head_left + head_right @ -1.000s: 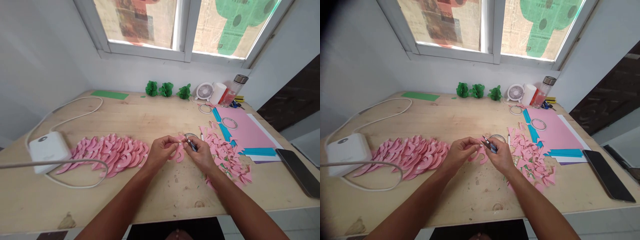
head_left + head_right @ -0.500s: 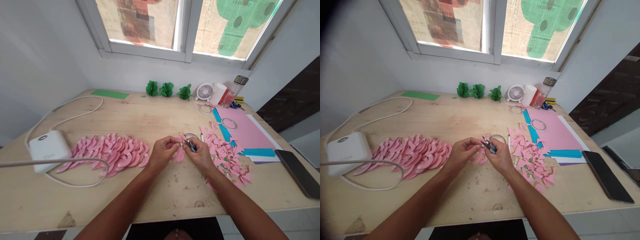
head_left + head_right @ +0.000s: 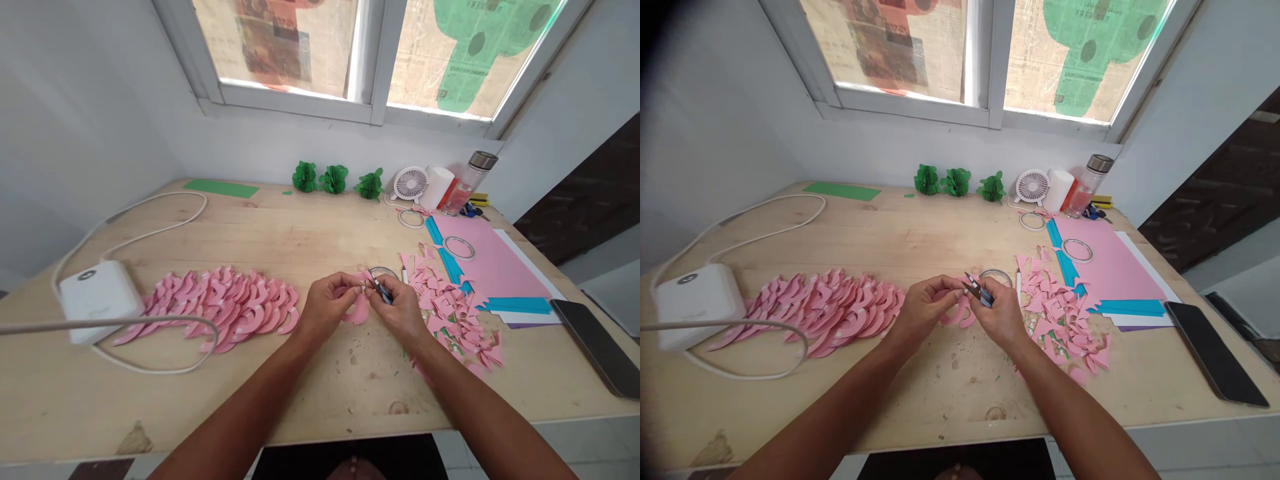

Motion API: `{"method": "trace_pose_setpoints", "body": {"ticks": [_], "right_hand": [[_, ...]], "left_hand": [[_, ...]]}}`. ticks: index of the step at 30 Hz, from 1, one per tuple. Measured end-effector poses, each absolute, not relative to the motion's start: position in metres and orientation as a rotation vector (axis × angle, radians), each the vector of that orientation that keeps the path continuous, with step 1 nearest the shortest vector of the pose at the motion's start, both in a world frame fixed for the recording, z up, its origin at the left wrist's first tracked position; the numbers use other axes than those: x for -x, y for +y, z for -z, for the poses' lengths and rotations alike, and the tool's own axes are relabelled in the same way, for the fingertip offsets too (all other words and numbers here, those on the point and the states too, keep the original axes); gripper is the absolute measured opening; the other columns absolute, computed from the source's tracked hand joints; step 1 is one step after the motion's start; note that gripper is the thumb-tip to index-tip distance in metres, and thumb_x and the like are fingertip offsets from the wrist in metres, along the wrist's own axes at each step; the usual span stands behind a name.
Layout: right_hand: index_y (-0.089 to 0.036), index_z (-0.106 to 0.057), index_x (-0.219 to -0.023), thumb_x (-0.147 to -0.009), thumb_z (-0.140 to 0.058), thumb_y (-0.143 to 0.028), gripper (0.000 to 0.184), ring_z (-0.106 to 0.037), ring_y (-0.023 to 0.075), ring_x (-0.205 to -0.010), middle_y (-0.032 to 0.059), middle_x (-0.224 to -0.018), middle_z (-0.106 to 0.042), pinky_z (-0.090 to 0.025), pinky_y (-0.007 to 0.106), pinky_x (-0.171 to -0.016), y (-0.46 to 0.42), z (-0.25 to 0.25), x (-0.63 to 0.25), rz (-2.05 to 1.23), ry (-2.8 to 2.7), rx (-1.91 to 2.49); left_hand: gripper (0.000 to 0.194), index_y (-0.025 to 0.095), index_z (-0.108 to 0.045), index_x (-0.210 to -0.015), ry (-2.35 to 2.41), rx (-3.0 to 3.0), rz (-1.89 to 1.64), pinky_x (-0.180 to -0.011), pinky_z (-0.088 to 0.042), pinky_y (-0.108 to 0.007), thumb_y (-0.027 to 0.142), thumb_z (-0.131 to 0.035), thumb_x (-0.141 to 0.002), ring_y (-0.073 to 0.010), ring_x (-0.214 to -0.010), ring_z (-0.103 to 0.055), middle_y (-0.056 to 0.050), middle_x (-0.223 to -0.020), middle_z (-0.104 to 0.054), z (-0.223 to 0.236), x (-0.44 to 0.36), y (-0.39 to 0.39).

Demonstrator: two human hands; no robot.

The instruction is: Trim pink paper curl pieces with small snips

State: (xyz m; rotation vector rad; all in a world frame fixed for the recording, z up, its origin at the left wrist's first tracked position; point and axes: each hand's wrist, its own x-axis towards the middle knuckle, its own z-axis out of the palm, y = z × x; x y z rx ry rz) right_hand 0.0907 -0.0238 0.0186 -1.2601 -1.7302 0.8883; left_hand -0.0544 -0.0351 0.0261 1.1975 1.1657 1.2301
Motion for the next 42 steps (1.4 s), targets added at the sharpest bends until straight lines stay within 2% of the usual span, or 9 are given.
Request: {"method": "trace_pose_setpoints", "body": {"ticks": [7, 10, 15, 24, 29, 34, 42], "right_hand": [[-0.017, -0.057, -0.07, -0.071, -0.055, -0.021, 0.005, -0.038, 0.0086, -0.05, -0.0046, -0.055, -0.044, -0.028, 0.019, -0.046, -0.0261, -0.0213, -0.0913, -0.877, -1.717, 1.265], [-0.017, -0.056, -0.069, -0.072, -0.055, -0.024, 0.008, -0.037, 0.0089, -0.05, -0.0044, -0.055, -0.043, -0.028, 0.02, -0.046, -0.0254, -0.0222, -0.0921, -0.902, -1.684, 1.263], [-0.017, -0.055, -0.069, -0.075, -0.054, -0.027, 0.012, -0.032, 0.0083, -0.048, -0.0052, -0.053, -0.037, -0.024, 0.021, -0.045, -0.0242, -0.0209, -0.092, -1.0, -1.671, 1.23], [-0.017, -0.056, -0.07, -0.076, -0.056, -0.029, 0.014, -0.031, 0.0077, -0.047, -0.0056, -0.052, -0.037, -0.023, 0.021, -0.044, -0.026, -0.0212, -0.0893, -1.089, -1.629, 1.188], [-0.016, -0.057, -0.072, -0.075, -0.056, -0.029, 0.013, -0.034, 0.0081, -0.048, -0.0052, -0.053, -0.04, -0.025, 0.02, -0.044, -0.0255, -0.0182, -0.0888, -1.043, -1.663, 1.231], [-0.017, -0.057, -0.07, -0.075, -0.054, -0.027, 0.012, -0.037, 0.0088, -0.049, -0.0045, -0.054, -0.042, -0.027, 0.021, -0.046, -0.0256, -0.0196, -0.088, -0.96, -1.726, 1.27], [-0.017, -0.058, -0.069, -0.074, -0.053, -0.024, 0.01, -0.039, 0.0092, -0.049, -0.0044, -0.053, -0.043, -0.027, 0.021, -0.046, -0.0251, -0.0191, -0.0883, -0.907, -1.774, 1.309]], "left_hand": [[0.013, 0.014, -0.065, -0.071, 1.175, -1.159, -1.269, -0.063, -0.048, -0.024, 0.026, -0.063, -0.067, -0.0153, -0.07, -0.061, -0.003, -0.071, -0.067, -0.0235, 0.055, -0.0344], [0.015, 0.014, -0.064, -0.072, 1.225, -1.109, -1.31, -0.055, -0.046, -0.021, 0.028, -0.063, -0.066, -0.0137, -0.064, -0.06, -0.003, -0.071, -0.067, -0.0247, 0.0574, -0.034], [0.019, 0.014, -0.063, -0.08, 1.239, -1.064, -1.324, -0.043, -0.037, -0.017, 0.027, -0.062, -0.067, -0.0108, -0.055, -0.057, 0.0, -0.06, -0.062, -0.024, 0.0586, -0.0332], [0.024, 0.016, -0.063, -0.09, 1.297, -1.348, -1.36, -0.056, -0.046, -0.019, 0.016, -0.056, -0.067, -0.0101, -0.065, -0.058, -0.002, -0.085, -0.066, -0.017, 0.0583, -0.0335], [0.025, 0.018, -0.062, -0.093, 1.34, -1.442, -1.373, -0.059, -0.047, -0.02, 0.014, -0.053, -0.07, -0.0112, -0.07, -0.059, -0.001, -0.086, -0.066, -0.016, 0.0567, -0.0364], [0.025, 0.019, -0.062, -0.094, 1.387, -1.516, -1.364, -0.058, -0.047, -0.02, 0.012, -0.052, -0.072, -0.0099, -0.064, -0.058, 0.0, -0.082, -0.067, -0.0171, 0.0543, -0.0392], [0.027, 0.019, -0.061, -0.095, 1.389, -1.589, -1.364, -0.06, -0.049, -0.02, 0.01, -0.051, -0.071, -0.0123, -0.073, -0.062, -0.001, -0.089, -0.067, -0.0193, 0.0536, -0.0399]]}}
